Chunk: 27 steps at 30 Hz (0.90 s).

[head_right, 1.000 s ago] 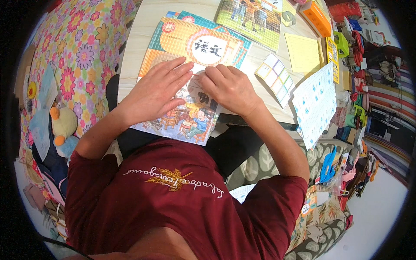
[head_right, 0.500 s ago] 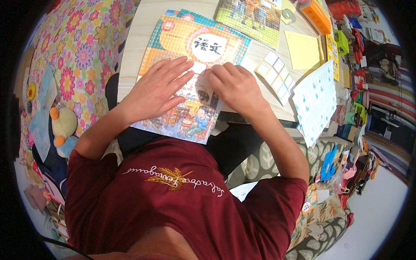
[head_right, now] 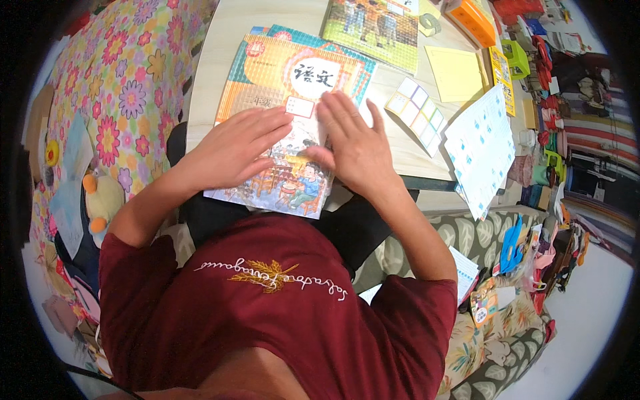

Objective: The person peels small rectangular labels from a sheet and sticks them onto the covers of several textbooks. They handle multiple books, including a science and a math textbook, placing one label on each cover before stacking them.

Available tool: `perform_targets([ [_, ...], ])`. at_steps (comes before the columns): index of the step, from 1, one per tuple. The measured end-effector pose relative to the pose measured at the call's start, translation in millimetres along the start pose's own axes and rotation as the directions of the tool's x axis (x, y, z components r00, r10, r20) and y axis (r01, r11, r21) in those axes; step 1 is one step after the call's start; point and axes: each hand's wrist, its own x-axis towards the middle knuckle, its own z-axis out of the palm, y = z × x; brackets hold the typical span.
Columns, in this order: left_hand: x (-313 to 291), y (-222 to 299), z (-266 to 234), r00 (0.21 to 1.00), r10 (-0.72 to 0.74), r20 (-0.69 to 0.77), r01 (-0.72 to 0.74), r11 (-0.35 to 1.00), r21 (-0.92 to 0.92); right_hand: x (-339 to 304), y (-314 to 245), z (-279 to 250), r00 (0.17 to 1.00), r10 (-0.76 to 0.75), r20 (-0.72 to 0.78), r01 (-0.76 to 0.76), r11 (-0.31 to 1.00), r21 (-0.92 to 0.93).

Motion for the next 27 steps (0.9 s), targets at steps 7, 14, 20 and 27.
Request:
perform_targets([
  [7,11.6,-5.8,-11.4,0.995,0.008,-0.097,-0.009,1.000,-0.014,1.4,-30.4,7.9,0.998,0.031,-0.062,-0.020,0.985,0.173],
  [14,12.4,-6.2,-12.1,0.998,-0.038,0.044,0.031,0.989,0.145,-25.3,-19.3,10.1,0.994,0.111,-0.016,-0.107,0.978,0.178],
  [20,-18.8,-3.3,-13.5,0.992,-0.122,-0.012,0.123,0.981,0.152,-72.4,0.2,23.3,0.855,0.383,-0.349,-0.265,0.902,0.340],
  [27,-67.8,27.0,20.8,0.737,-0.592,-0.327,0.459,0.793,-0.400,-104.2,-34.5,37.4,0.595,0.791,0.144,-0.167,-0.053,0.985],
])
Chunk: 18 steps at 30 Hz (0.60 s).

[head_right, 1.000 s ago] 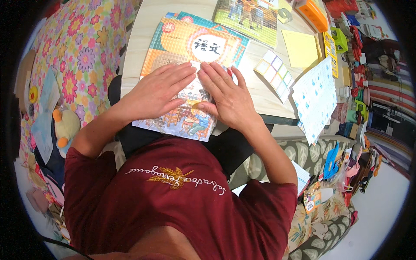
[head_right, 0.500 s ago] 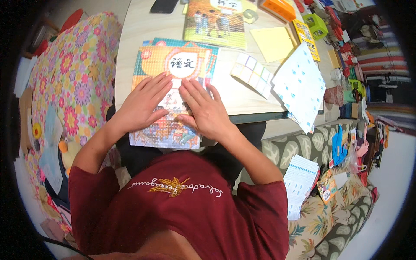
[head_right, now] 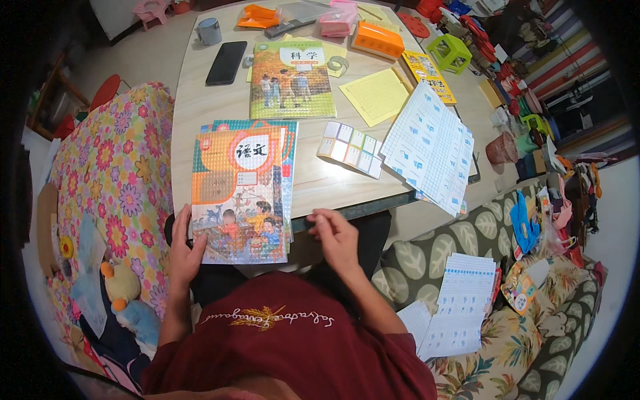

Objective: The person peels small rectangular labels from a sheet and sticks them onto the covers of several textbooks. They handle multiple books, including a science and a math textbook, placing one label on each cover before stacking them.

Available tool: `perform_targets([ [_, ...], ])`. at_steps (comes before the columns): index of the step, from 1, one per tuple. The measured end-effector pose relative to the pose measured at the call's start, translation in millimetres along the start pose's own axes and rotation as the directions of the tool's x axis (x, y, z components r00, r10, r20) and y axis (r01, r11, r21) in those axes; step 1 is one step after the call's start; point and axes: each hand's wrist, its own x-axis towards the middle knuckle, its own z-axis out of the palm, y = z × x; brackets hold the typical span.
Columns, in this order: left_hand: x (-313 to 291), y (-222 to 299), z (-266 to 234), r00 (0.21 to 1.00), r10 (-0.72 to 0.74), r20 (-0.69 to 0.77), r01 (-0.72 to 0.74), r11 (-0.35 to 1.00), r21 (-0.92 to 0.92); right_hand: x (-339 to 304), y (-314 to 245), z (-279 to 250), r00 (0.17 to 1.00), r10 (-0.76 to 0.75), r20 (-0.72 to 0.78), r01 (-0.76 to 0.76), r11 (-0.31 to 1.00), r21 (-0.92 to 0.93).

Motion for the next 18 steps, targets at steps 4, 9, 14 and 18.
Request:
perform_targets([
  [4,-12.3,5.2,8.5,0.992,-0.126,-0.014,0.119,0.959,-0.258,-17.9,9.0,21.5,0.982,-0.060,0.177,0.088,0.984,-0.155],
  [9,-33.7,10.9,10.4,0.948,-0.292,0.124,0.312,0.789,-0.530,-27.1,3.6,22.9,0.969,0.133,0.208,-0.117,0.989,-0.087],
  [14,-46.3,38.7,3.2,0.947,-0.296,0.121,0.307,0.736,-0.603,-38.3,6.2,26.9,0.897,0.338,0.286,-0.392,0.906,0.158],
  [18,-58.0,42.2,5.6,0.899,-0.424,0.108,0.342,0.528,-0.777,-38.7,4.6,26.7,0.902,0.337,0.271,-0.396,0.895,0.206],
])
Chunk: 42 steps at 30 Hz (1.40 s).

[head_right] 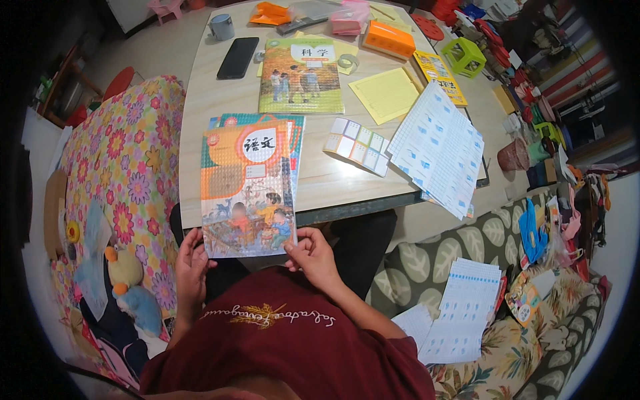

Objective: The person peels small rectangular labels from a sheet and sticks them onto the covers of several textbooks. They handle multiple books, including a science and a math textbook, placing one label on each cover before stacking them.

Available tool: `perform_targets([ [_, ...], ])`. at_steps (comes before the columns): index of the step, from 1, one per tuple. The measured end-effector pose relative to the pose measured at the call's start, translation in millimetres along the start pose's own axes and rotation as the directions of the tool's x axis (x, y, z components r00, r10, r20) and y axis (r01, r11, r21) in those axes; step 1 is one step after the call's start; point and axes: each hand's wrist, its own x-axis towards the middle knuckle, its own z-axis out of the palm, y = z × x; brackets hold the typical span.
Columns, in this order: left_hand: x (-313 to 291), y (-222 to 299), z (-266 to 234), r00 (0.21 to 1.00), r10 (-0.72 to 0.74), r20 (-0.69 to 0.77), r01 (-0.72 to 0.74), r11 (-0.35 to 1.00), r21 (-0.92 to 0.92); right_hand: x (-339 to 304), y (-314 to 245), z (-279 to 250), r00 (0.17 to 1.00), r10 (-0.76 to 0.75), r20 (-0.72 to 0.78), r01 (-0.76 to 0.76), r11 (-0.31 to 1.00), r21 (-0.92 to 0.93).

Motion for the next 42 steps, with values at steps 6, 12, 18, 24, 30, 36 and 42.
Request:
perform_targets([
  [6,-9.4,-17.6,-3.5,0.992,-0.120,-0.047,0.113,0.986,-0.125,-13.9,-17.6,-6.8,1.000,-0.029,-0.002,0.029,0.998,-0.052],
  [12,-4.6,-32.0,-3.4,0.907,-0.341,0.249,0.384,0.911,-0.153,-12.5,-22.6,-21.9,0.982,0.143,0.121,-0.125,0.982,-0.145],
  [18,0.9,-22.5,9.0,0.853,-0.369,0.369,0.344,0.929,0.133,-4.1,-21.5,-24.2,0.990,0.066,0.124,-0.047,0.988,-0.149],
  [24,-4.4,-22.7,15.7,0.851,-0.271,0.449,0.166,0.951,0.259,-12.9,-25.8,-33.9,0.996,-0.044,0.073,0.052,0.993,-0.105],
  [30,15.5,26.1,27.6,0.891,0.032,0.453,-0.324,0.745,0.584,-28.9,-62.2,-96.8,0.945,-0.268,-0.189,0.237,0.956,-0.172],
  [36,56.2,27.3,21.7,0.795,0.241,0.556,-0.596,0.142,0.790,-31.3,-84.5,-143.0,0.816,-0.449,-0.365,0.394,0.893,-0.217],
  [42,72.7,10.2,14.7,0.798,0.168,0.579,-0.587,0.001,0.809,-19.8,-92.9,-173.4,0.790,-0.467,-0.398,0.436,0.884,-0.171],
])
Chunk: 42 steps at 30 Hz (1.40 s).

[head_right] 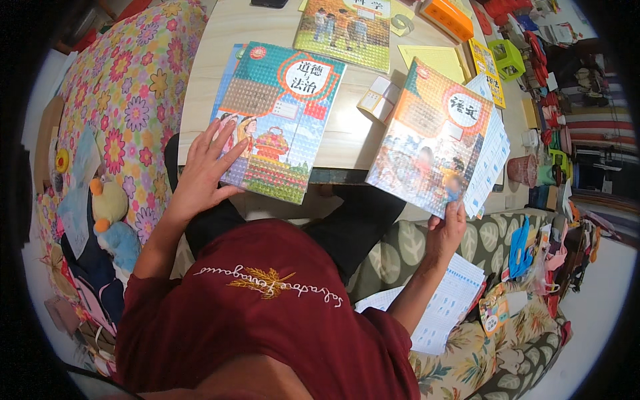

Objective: The person peels small rectangular labels from a sheet and sticks them onto the covers of several textbooks. They handle multiple books, including a science and a math textbook, placing one label on each cover before stacking them.

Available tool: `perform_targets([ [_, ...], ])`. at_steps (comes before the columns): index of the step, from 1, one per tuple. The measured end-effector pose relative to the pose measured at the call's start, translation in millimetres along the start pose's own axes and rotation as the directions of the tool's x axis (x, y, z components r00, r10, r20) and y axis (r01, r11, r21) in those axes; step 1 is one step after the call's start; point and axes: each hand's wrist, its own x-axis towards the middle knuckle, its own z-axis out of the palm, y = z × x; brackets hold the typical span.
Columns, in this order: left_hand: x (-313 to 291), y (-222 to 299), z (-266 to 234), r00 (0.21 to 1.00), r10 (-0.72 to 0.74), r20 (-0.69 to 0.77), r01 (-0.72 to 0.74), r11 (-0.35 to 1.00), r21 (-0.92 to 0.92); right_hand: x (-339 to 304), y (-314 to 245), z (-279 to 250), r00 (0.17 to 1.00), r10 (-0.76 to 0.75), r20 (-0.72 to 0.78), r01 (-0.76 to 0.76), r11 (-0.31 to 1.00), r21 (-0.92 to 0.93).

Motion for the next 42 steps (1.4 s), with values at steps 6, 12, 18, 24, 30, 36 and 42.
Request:
perform_targets([
  [6,1.1,-4.0,1.6,0.999,0.029,-0.014,-0.030,0.999,-0.041,32.9,1.6,-38.9,0.993,0.025,-0.116,-0.009,0.991,0.134],
  [12,1.6,-1.6,-3.7,0.998,0.058,0.012,-0.057,0.996,-0.072,46.6,5.8,-58.8,0.986,0.041,-0.161,-0.018,0.990,0.139],
  [18,-0.9,2.6,-2.0,0.998,0.058,0.018,-0.057,0.996,-0.068,21.3,2.9,-34.2,0.992,-0.003,-0.125,0.018,0.993,0.120],
  [24,-8.9,19.8,6.1,0.999,0.051,-0.003,-0.051,0.997,-0.054,-32.6,-4.6,52.8,0.989,0.118,0.089,-0.135,0.967,0.215],
  [30,-35.5,44.7,18.4,0.992,0.123,0.012,-0.119,0.980,-0.159,-71.1,17.3,125.6,0.898,0.354,0.262,-0.390,0.915,0.099],
  [36,-61.1,26.7,13.6,0.920,-0.222,-0.324,0.047,0.882,-0.470,-84.8,45.2,133.3,0.906,0.327,0.267,-0.209,0.897,-0.390],
  [42,-65.1,4.8,32.5,0.795,-0.554,0.247,0.246,-0.078,-0.966,-78.8,42.1,135.1,0.899,0.317,0.303,-0.204,0.913,-0.353],
])
